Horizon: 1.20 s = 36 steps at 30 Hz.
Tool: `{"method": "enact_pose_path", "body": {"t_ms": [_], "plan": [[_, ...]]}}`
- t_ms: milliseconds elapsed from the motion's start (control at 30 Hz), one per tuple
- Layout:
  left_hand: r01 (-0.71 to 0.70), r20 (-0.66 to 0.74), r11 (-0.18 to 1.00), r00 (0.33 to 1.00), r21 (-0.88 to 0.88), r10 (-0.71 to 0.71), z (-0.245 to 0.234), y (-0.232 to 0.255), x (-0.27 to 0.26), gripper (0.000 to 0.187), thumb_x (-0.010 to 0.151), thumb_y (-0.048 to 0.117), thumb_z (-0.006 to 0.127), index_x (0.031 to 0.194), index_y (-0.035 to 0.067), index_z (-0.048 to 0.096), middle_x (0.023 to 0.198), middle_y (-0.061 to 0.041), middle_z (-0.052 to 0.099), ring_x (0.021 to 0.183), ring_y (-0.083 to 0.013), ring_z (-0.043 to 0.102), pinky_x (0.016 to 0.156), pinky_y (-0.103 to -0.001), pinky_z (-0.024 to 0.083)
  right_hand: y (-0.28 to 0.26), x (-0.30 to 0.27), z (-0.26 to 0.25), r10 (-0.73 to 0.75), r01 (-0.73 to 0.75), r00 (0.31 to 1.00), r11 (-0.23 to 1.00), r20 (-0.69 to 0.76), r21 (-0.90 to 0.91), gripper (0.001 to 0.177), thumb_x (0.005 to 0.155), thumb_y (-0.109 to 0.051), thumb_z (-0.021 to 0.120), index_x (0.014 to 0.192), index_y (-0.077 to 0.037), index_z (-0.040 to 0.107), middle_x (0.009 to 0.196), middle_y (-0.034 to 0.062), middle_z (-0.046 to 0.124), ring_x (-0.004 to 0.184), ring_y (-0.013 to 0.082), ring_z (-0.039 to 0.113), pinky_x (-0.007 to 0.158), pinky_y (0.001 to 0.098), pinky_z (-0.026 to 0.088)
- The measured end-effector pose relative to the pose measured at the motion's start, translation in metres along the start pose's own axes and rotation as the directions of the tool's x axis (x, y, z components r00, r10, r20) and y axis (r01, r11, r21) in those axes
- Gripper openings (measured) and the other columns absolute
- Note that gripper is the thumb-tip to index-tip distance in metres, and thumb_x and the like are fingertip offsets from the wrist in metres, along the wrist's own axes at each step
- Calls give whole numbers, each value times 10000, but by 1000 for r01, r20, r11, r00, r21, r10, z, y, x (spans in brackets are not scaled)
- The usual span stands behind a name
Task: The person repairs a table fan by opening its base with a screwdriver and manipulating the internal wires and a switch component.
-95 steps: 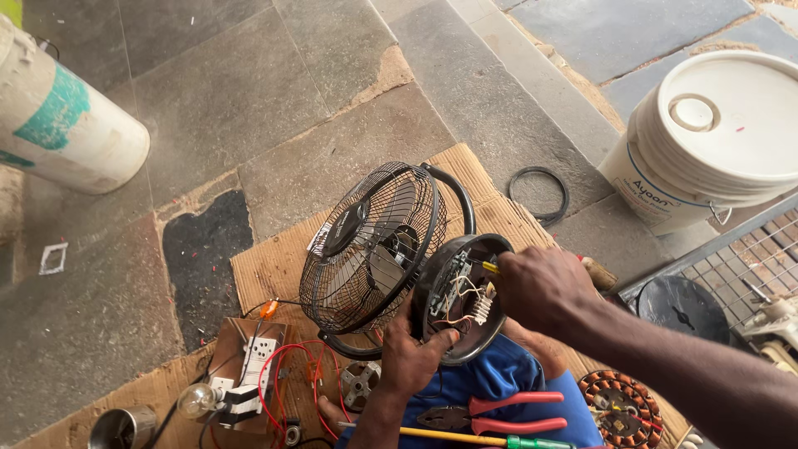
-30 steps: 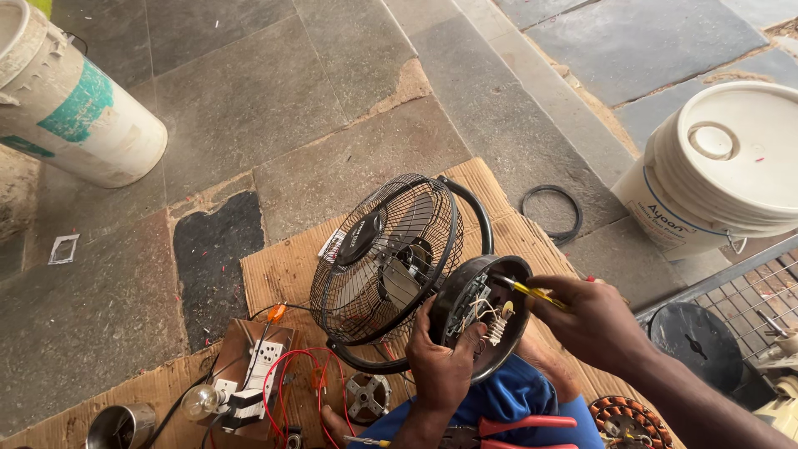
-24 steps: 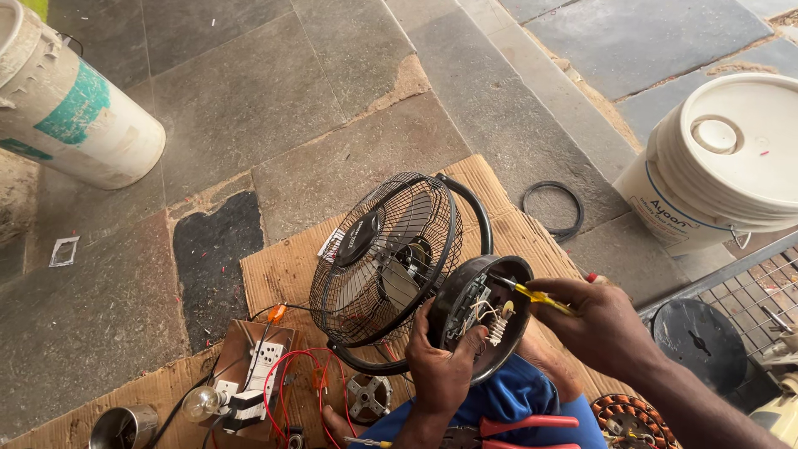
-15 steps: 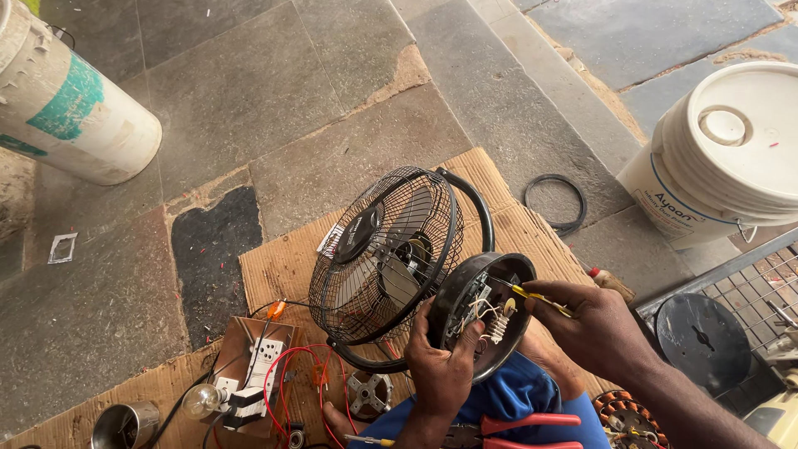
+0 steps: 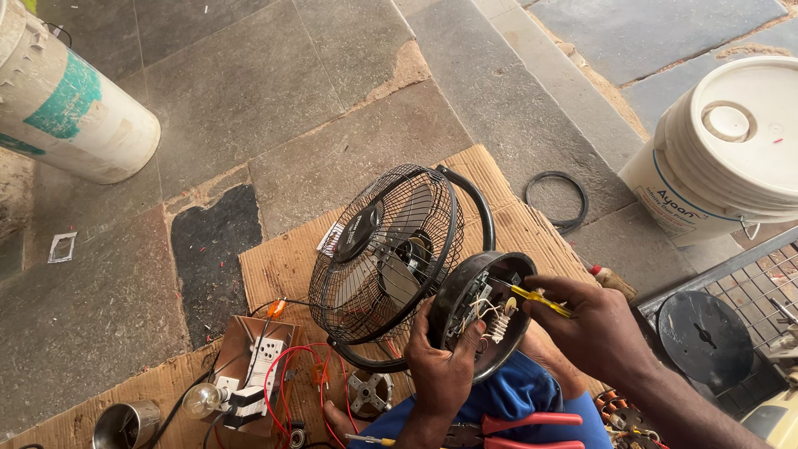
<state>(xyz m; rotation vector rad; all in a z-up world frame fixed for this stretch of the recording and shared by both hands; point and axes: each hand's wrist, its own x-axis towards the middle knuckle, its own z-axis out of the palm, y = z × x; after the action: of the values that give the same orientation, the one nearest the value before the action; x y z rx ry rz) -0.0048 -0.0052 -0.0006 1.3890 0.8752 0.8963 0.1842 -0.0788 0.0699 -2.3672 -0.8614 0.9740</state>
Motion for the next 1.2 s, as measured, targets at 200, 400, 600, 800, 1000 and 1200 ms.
{"method": "enact_pose_path", "body": {"t_ms": [200,400,600,800,1000,1200], "plan": [[47,6,999,999,-6,-47,0,2,0,456,861,81,800,1259,-9,598,1066,-119,737,966,-195,766,807,-298,668,-9,-1,-5,75,-73,992,997,100,-21,307,926,-373,736,1205,-255,782,854,69,803,621,173,726,625,358,581],[94,-4,994,995,-63,-95,1,3,0,509,830,102,808,1269,16,567,1066,-88,730,957,-177,762,796,-307,671,-12,-1,-3,-57,57,998,998,30,14,352,923,-357,675,1218,-171,727,819,81,825,606,139,761,619,338,600],[12,0,1000,1000,-12,-12,0,-1,0,503,842,108,835,1267,-1,588,1081,-102,746,1005,-195,757,891,-335,635,0,8,4,-242,236,969,965,-42,-119,348,866,-399,736,1102,-155,815,817,43,806,633,136,775,640,326,639],[26,-5,1000,1000,6,-26,0,-1,0,513,829,100,842,1263,6,584,1086,-101,735,1005,-189,746,899,-333,622,-13,1,-4,136,-134,989,990,55,-37,288,1044,-324,637,1251,-170,764,799,147,776,629,201,772,648,357,617],[47,-5,997,999,-64,-47,1,1,0,498,819,49,828,1251,9,582,1087,-101,742,1001,-183,749,900,-318,621,-1,-2,-5,-246,238,956,969,-157,-73,338,812,-335,809,1054,-98,810,968,78,818,769,188,786,733,350,615],[90,8,987,996,-133,-90,1,2,1,449,832,21,792,1233,12,591,1056,-88,746,954,-168,754,851,-304,639,27,3,-6,-45,45,999,999,25,8,391,853,-381,806,1129,-105,794,1025,73,835,923,175,804,834,333,628]]}}
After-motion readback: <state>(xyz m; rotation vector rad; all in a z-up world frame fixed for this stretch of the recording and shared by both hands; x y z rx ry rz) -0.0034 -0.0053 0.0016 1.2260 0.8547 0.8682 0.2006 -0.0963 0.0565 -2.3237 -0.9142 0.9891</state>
